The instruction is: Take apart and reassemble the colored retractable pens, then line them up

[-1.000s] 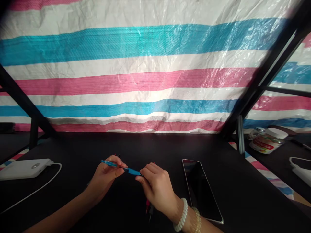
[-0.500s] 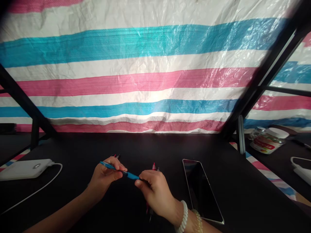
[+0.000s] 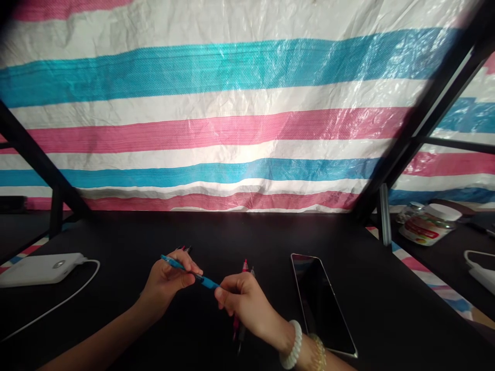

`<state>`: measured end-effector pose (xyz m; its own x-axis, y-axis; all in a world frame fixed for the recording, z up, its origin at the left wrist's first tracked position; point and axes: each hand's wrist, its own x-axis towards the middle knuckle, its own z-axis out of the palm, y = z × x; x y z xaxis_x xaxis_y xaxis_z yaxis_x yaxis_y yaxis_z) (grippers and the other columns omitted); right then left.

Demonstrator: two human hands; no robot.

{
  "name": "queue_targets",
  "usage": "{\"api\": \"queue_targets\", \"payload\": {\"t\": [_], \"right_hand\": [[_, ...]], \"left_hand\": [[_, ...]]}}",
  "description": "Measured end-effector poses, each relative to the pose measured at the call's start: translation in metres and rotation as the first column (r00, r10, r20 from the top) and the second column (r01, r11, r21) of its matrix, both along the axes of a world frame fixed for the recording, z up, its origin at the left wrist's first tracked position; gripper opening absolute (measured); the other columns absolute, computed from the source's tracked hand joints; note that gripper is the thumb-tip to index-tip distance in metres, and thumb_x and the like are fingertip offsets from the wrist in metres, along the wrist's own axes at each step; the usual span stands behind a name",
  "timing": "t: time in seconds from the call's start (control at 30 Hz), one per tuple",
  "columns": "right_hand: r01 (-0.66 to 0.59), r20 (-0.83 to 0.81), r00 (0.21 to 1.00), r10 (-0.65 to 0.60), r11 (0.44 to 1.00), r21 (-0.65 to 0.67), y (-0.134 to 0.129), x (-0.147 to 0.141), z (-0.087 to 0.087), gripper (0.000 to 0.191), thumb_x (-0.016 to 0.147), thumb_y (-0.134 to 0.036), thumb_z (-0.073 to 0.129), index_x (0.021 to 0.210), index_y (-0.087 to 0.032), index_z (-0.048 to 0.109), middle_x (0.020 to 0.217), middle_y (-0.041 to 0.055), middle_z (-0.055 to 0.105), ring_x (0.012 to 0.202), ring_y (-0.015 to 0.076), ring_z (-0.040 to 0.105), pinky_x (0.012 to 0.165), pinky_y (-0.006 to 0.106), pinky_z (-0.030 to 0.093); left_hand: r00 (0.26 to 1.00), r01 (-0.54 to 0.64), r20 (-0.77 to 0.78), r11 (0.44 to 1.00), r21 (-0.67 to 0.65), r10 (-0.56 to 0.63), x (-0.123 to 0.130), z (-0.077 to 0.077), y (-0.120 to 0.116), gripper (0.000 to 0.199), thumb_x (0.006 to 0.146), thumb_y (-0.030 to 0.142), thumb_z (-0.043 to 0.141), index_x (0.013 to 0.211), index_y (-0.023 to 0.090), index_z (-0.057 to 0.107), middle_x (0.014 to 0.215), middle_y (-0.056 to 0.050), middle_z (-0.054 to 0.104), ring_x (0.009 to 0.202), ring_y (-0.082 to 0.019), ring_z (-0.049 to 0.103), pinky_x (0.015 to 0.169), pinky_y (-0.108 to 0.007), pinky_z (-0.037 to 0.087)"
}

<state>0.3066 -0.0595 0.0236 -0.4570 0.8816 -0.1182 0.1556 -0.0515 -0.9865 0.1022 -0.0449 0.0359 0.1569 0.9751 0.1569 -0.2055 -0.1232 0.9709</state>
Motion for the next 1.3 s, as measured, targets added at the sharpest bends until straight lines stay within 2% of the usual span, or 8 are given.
{"api": "queue_targets", "payload": {"t": [0.07, 0.1, 0.2, 0.27, 0.43, 0.57, 0.7, 1.3], "right_hand": [[-0.037, 0.009, 0.999, 0.037, 0.999, -0.024, 0.0, 0.001, 0.002, 0.045, 0.083, -0.054, 0.062, 0.063, -0.014, 0.062, 0.049, -0.0032, 0.047, 0.043, 0.0075, 0.039, 0.044, 0.021, 0.029], [-0.055, 0.014, 0.998, 0.055, 0.998, -0.019, -0.001, 0.001, 0.002, 0.044, 0.084, -0.052, 0.062, 0.065, -0.013, 0.065, 0.051, -0.0024, 0.05, 0.044, 0.0077, 0.041, 0.044, 0.02, 0.03], [-0.122, 0.02, 0.992, 0.122, 0.992, 0.005, -0.004, 0.001, 0.002, 0.043, 0.089, -0.05, 0.058, 0.074, -0.012, 0.071, 0.057, -0.0003, 0.055, 0.048, 0.0083, 0.045, 0.046, 0.02, 0.034], [-0.165, 0.016, 0.986, 0.165, 0.986, 0.015, -0.007, 0.0, 0.002, 0.045, 0.092, -0.051, 0.054, 0.079, -0.012, 0.072, 0.06, 0.0004, 0.057, 0.051, 0.0091, 0.048, 0.048, 0.02, 0.037], [-0.16, -0.017, 0.987, 0.161, 0.984, 0.073, -0.008, -0.001, 0.006, 0.046, 0.093, -0.053, 0.052, 0.079, -0.012, 0.068, 0.066, 0.0008, 0.059, 0.058, 0.0101, 0.052, 0.055, 0.021, 0.042], [-0.079, -0.077, 0.993, 0.085, 0.994, 0.07, -0.005, -0.001, 0.008, 0.046, 0.094, -0.054, 0.051, 0.088, -0.012, 0.069, 0.066, 0.0002, 0.059, 0.058, 0.0101, 0.052, 0.056, 0.021, 0.043], [-0.011, -0.12, 0.993, 0.019, 0.998, 0.066, -0.003, -0.001, 0.007, 0.047, 0.094, -0.054, 0.05, 0.086, -0.012, 0.069, 0.062, -0.0006, 0.056, 0.056, 0.01, 0.052, 0.056, 0.021, 0.043], [0.05, -0.112, 0.993, -0.041, 0.996, 0.077, 0.001, 0.0, 0.004, 0.042, 0.094, -0.049, 0.052, 0.084, -0.012, 0.069, 0.062, 0.0, 0.056, 0.057, 0.0109, 0.051, 0.054, 0.022, 0.041]], "left_hand": [[1.0, -0.026, 0.006, 0.999, -0.039, 0.026, 0.003, -0.001, -0.001, 0.026, 0.066, 0.018, 0.081, 0.087, 0.018, 0.064, 0.073, -0.002, 0.072, 0.075, -0.021, 0.07, 0.073, -0.033, 0.055], [0.999, -0.036, 0.016, 0.997, -0.063, 0.037, 0.004, -0.002, -0.001, 0.038, 0.069, 0.019, 0.08, 0.102, 0.02, 0.062, 0.075, -0.001, 0.072, 0.077, -0.02, 0.069, 0.074, -0.033, 0.054], [0.998, -0.034, 0.053, 0.993, -0.116, 0.041, 0.009, -0.002, -0.004, 0.079, 0.074, 0.02, 0.077, 0.141, 0.028, 0.034, 0.082, 0.0, 0.072, 0.081, -0.019, 0.069, 0.078, -0.035, 0.053], [0.998, -0.032, 0.056, 0.992, -0.124, 0.039, 0.01, -0.002, -0.006, 0.093, 0.075, 0.021, 0.076, 0.149, 0.03, 0.02, 0.086, -0.001, 0.073, 0.082, -0.019, 0.069, 0.081, -0.036, 0.052], [0.998, 0.005, 0.061, 0.992, -0.13, 0.003, 0.007, -0.007, -0.004, 0.083, 0.077, 0.023, 0.075, 0.146, 0.028, 0.03, 0.087, -0.003, 0.073, 0.083, -0.02, 0.068, 0.082, -0.036, 0.05], [0.997, 0.049, 0.068, 0.992, -0.115, -0.041, 0.004, -0.011, -0.001, 0.072, 0.077, 0.023, 0.076, 0.14, 0.028, 0.041, 0.084, -0.002, 0.072, 0.076, -0.018, 0.066, 0.078, -0.033, 0.048], [0.995, 0.056, 0.086, 0.991, -0.123, -0.046, 0.003, -0.011, 0.002, 0.063, 0.076, 0.022, 0.076, 0.132, 0.026, 0.047, 0.082, -0.001, 0.07, 0.072, -0.016, 0.064, 0.074, -0.031, 0.047], [0.993, 0.077, 0.102, 0.987, -0.138, -0.063, 0.001, -0.012, 0.004, 0.065, 0.078, 0.024, 0.076, 0.135, 0.027, 0.046, 0.082, -0.001, 0.069, 0.073, -0.014, 0.059, 0.074, -0.03, 0.044]]}}
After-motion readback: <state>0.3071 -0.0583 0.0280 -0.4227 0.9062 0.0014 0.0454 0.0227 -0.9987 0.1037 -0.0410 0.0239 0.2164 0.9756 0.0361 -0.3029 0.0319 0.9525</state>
